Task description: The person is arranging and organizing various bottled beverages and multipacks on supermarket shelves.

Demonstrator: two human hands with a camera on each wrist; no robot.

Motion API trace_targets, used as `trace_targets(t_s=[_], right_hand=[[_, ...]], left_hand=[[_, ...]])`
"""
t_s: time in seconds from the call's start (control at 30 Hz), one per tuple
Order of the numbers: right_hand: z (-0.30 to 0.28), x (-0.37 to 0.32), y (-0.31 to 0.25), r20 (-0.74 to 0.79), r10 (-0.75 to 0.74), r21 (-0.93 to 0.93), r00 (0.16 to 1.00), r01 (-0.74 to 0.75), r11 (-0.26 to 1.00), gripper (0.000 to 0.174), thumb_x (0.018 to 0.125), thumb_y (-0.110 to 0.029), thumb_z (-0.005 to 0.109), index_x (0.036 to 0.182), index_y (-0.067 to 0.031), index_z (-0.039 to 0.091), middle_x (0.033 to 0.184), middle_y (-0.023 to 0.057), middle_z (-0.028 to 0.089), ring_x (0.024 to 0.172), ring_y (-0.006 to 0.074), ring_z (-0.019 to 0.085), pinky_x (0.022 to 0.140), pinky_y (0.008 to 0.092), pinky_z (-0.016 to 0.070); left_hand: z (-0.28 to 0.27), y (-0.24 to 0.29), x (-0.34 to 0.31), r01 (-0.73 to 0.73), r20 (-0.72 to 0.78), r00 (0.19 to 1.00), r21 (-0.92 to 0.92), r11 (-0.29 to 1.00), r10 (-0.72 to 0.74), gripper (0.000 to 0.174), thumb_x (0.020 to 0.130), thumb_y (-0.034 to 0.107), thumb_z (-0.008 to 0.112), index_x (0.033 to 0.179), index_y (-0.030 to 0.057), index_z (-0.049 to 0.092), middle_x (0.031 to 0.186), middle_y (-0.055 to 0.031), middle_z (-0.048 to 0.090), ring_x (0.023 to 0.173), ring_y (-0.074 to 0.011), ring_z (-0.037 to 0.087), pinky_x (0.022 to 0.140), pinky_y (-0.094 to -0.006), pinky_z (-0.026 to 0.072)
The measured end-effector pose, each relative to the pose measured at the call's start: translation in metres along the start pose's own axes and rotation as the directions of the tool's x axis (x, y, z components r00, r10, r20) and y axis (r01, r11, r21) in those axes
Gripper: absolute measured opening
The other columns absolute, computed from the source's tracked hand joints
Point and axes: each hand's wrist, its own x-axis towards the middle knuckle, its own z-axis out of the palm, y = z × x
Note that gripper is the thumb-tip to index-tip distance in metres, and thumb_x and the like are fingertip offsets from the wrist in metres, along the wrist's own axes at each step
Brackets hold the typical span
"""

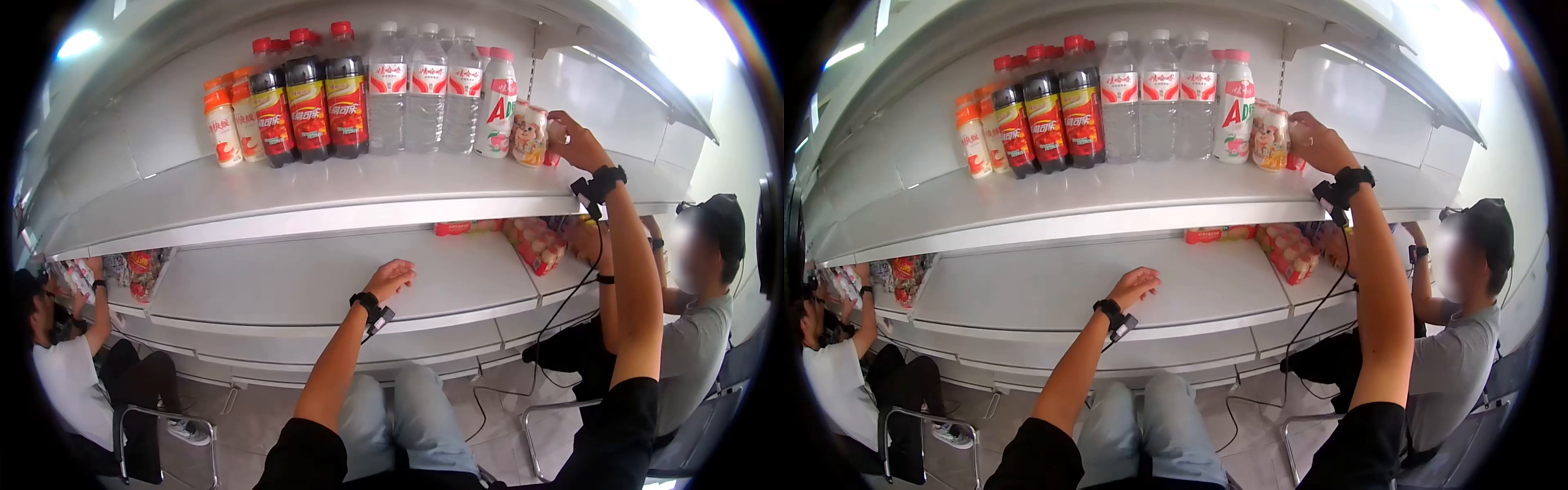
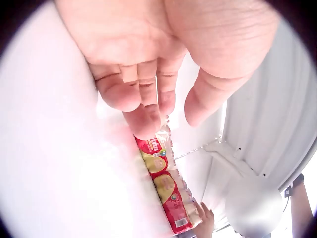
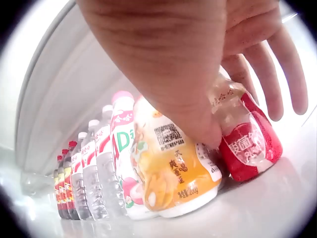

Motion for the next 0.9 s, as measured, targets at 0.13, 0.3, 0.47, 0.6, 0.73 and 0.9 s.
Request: trace_targets(t_s=[0.13, 0.3, 0.47, 0.6, 0.73, 0.9], right_hand=[[-0.002, -0.012, 0.02, -0.232, -0.228, -0.152, 0.946, 0.196, 0.969, 0.056, 0.081, -0.029, 0.073, 0.129, -0.016, 0.046, 0.089, 0.0093, 0.064, 0.066, 0.0123, 0.057, 0.052, 0.0287, 0.0481], [-0.031, -0.059, 0.03, -0.094, 0.154, 0.313, 0.984, -0.118, 0.942, 0.055, 0.082, -0.029, 0.074, 0.127, -0.0134, 0.048, 0.109, 0.0108, 0.061, 0.088, 0.0175, 0.065, 0.065, 0.0279, 0.0578], [-0.054, -0.111, 0.037, -0.147, 0.296, 0.596, 0.944, -0.154, 0.788, 0.048, 0.084, -0.018, 0.07, 0.127, -0.0108, 0.049, 0.113, 0.0105, 0.058, 0.092, 0.0172, 0.063, 0.069, 0.0296, 0.0573], [-0.092, -0.165, 0.027, -0.23, 0.121, 0.454, 0.966, -0.004, 0.891, 0.049, 0.085, -0.011, 0.066, 0.13, -0.0067, 0.048, 0.117, 0.0111, 0.056, 0.097, 0.0174, 0.062, 0.075, 0.027, 0.0543], [-0.151, -0.24, -0.025, -0.125, 0.135, 0.447, 0.983, -0.066, 0.892, 0.051, 0.085, -0.008, 0.063, 0.132, -0.001, 0.043, 0.121, 0.0115, 0.055, 0.103, 0.0182, 0.06, 0.082, 0.0269, 0.0509], [-0.167, -0.315, -0.078, -0.072, 0.009, 0.587, 0.997, 0.035, 0.809, 0.063, 0.079, -0.018, 0.077, 0.13, -0.0032, 0.043, 0.114, 0.0075, 0.057, 0.106, 0.0168, 0.057, 0.091, 0.0291, 0.0458]], left_hand=[[0.0, -0.002, 0.001, 0.005, -0.021, 1.0, -0.01, 1.0, -0.005, 0.032, 0.089, 0.024, 0.066, 0.114, 0.0052, 0.059, 0.097, -0.0026, 0.064, 0.081, -0.0092, 0.06, 0.062, -0.0216, 0.0436], [0.0, -0.001, 0.002, 0.0, -0.006, 1.0, -0.002, 1.0, 0.0, 0.029, 0.09, 0.022, 0.063, 0.114, 0.0059, 0.059, 0.098, -0.0025, 0.067, 0.08, -0.0101, 0.061, 0.062, -0.0219, 0.0442], [0.001, 0.001, 0.0, -0.004, -0.004, 1.0, -0.006, 1.0, 0.004, 0.032, 0.089, 0.022, 0.066, 0.115, 0.005, 0.059, 0.099, -0.0037, 0.065, 0.08, -0.0103, 0.062, 0.061, -0.0219, 0.0442], [0.004, 0.003, 0.0, 0.013, 0.019, 1.0, 0.076, 0.997, -0.015, 0.035, 0.09, 0.024, 0.065, 0.118, 0.0056, 0.057, 0.103, -0.0047, 0.064, 0.086, -0.0117, 0.063, 0.066, -0.0241, 0.0462], [0.027, -0.006, 0.005, -0.07, 0.14, 0.988, 0.077, 0.995, 0.059, 0.043, 0.092, 0.03, 0.063, 0.127, 0.0071, 0.051, 0.116, -0.0078, 0.062, 0.099, -0.0157, 0.062, 0.076, -0.0283, 0.048], [0.112, 0.123, -0.049, -0.294, 0.367, 0.824, -0.376, 0.879, 0.433, 0.063, 0.094, 0.043, 0.056, 0.141, 0.0047, 0.037, 0.129, -0.0111, 0.056, 0.113, -0.0183, 0.057, 0.089, -0.0308, 0.0449]])
